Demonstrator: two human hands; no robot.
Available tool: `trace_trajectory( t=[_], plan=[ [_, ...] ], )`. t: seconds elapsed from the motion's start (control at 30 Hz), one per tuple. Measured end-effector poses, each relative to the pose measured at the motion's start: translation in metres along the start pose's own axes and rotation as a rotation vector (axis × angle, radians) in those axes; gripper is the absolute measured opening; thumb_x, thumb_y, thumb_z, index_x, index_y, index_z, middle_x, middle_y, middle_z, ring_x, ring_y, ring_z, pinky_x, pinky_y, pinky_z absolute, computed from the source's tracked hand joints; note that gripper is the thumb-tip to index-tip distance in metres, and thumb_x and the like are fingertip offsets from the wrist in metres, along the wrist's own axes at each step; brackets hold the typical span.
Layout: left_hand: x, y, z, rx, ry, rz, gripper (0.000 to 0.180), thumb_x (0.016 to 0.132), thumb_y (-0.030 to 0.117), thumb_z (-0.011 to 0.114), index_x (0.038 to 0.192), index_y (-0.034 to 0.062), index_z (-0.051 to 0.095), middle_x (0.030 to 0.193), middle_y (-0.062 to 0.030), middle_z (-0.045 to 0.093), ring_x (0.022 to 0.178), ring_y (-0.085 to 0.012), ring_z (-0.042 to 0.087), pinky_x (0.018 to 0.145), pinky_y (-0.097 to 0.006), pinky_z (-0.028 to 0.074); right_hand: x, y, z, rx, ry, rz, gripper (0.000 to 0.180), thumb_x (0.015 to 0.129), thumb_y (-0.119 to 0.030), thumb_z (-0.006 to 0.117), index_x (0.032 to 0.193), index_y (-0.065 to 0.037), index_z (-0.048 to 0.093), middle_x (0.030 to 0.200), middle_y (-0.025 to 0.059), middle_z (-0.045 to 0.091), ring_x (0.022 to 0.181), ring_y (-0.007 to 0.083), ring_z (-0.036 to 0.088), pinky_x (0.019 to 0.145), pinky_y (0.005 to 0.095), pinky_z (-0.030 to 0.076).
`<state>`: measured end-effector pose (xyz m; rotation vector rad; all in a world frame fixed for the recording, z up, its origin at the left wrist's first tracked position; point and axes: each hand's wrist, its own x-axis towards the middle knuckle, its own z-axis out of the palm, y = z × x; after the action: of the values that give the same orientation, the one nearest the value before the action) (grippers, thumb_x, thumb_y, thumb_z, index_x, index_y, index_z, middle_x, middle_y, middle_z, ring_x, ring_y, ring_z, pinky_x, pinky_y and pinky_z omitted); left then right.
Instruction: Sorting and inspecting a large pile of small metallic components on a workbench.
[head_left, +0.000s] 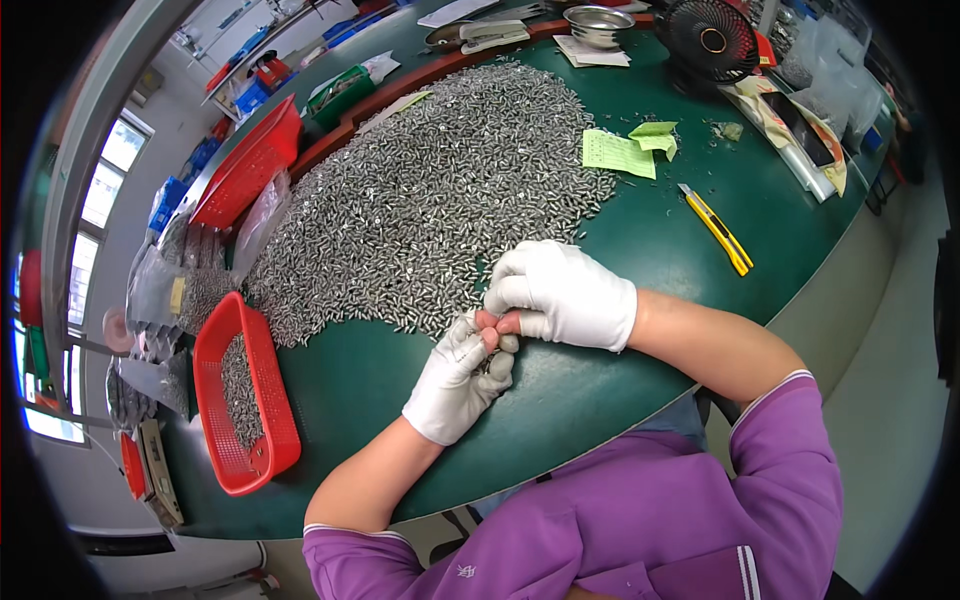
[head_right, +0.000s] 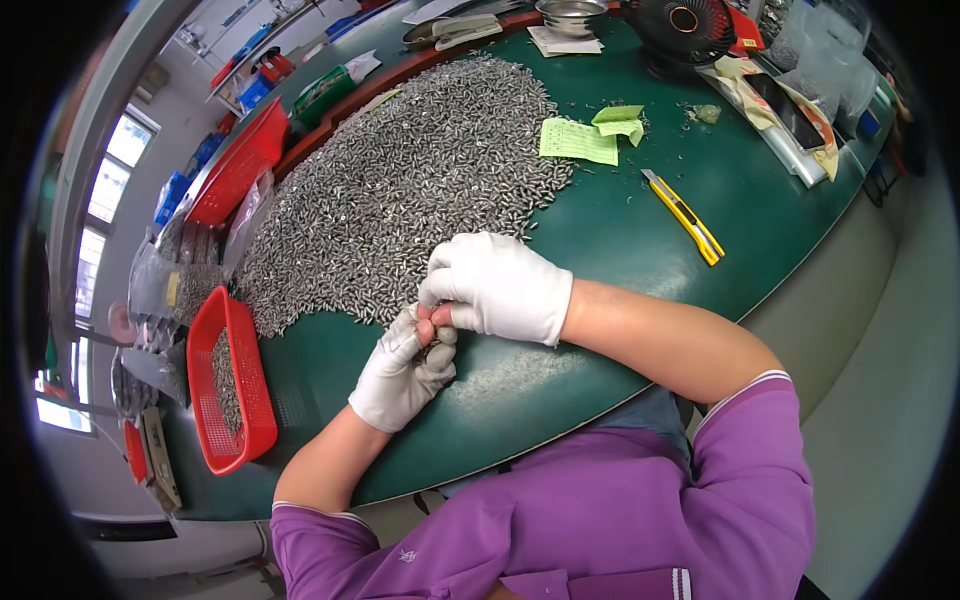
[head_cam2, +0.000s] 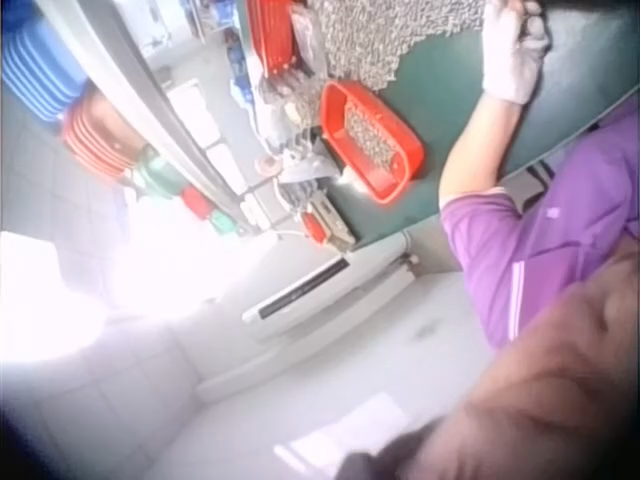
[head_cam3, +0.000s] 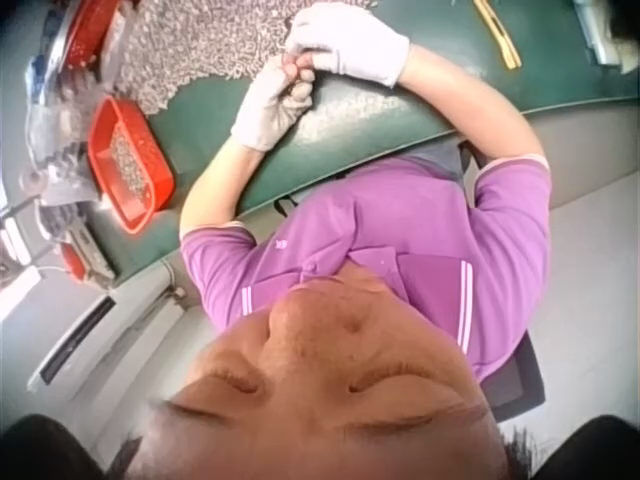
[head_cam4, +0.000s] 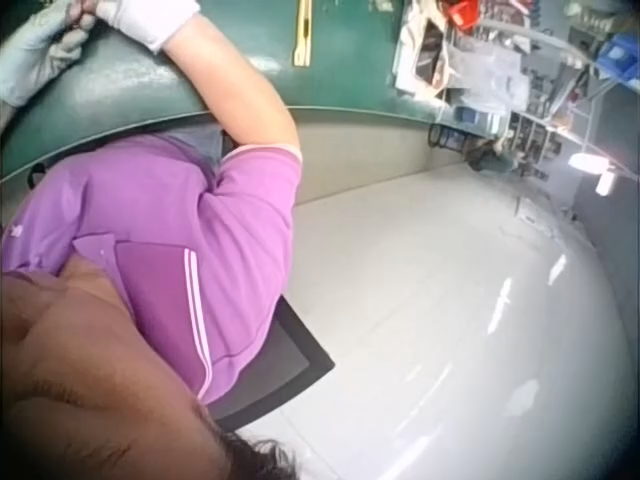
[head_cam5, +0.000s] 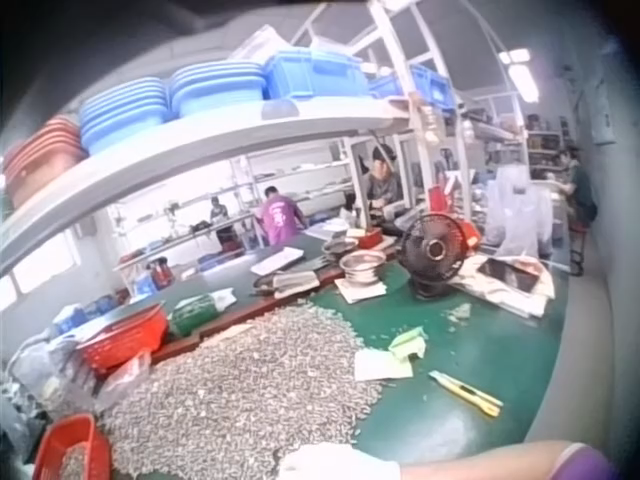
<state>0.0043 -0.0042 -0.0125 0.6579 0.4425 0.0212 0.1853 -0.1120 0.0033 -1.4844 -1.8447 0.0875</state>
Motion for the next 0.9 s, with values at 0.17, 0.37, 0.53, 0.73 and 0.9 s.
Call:
trace_trajectory(
  t=[0.17,0.37,0.53,0.73,0.9],
  plan=[
    [0.001,-0.001,-0.002,0.031,-0.118,0.021,0.015,0.091,0.024,0.064,0.101,0.0142,0.058,0.089,0.0014,0.060,0.064,-0.0056,0.049,0.056,-0.018,0.038,0.001,0.003,0.000,0.137,-0.004,-0.044,0.015,0.081,-0.023,0.068,0.091,-0.012,0.066,0.088,0.0061,0.060,0.086,0.0278,0.059,0.077,0.0384,0.048],
    [-0.002,0.001,0.000,0.015,-0.054,0.013,0.021,0.093,0.032,0.060,0.101,0.0127,0.059,0.086,0.0002,0.061,0.062,-0.0086,0.049,0.057,-0.022,0.039,0.001,0.009,-0.008,-0.032,0.157,0.117,0.011,0.082,-0.018,0.067,0.092,-0.013,0.068,0.088,0.0053,0.062,0.085,0.0271,0.059,0.076,0.0385,0.048],
    [-0.001,0.001,-0.009,-0.032,-0.055,-0.009,0.021,0.093,0.032,0.060,0.101,0.0124,0.059,0.088,-0.0006,0.062,0.066,-0.0103,0.055,0.060,-0.024,0.043,0.001,0.012,-0.006,-0.168,0.110,0.162,0.011,0.080,-0.018,0.067,0.091,-0.014,0.068,0.086,0.0051,0.061,0.084,0.0269,0.059,0.076,0.0390,0.049],
    [-0.003,0.002,0.000,-0.001,-0.015,0.003,0.022,0.094,0.031,0.060,0.105,0.0122,0.057,0.092,-0.0009,0.061,0.073,-0.0113,0.059,0.066,-0.025,0.046,-0.001,0.014,0.001,-0.346,0.023,0.105,0.009,0.076,-0.019,0.068,0.085,-0.016,0.067,0.084,0.0044,0.059,0.081,0.0261,0.059,0.071,0.0387,0.049],
    [-0.004,0.001,-0.003,0.032,-0.038,0.033,0.023,0.094,0.030,0.059,0.108,0.0119,0.055,0.095,-0.0011,0.059,0.075,-0.0112,0.057,0.069,-0.025,0.047,0.003,0.006,0.006,-0.430,-0.117,0.167,0.009,0.077,-0.021,0.067,0.085,-0.017,0.067,0.083,0.0041,0.058,0.082,0.0255,0.058,0.071,0.0394,0.048]
  ],
)
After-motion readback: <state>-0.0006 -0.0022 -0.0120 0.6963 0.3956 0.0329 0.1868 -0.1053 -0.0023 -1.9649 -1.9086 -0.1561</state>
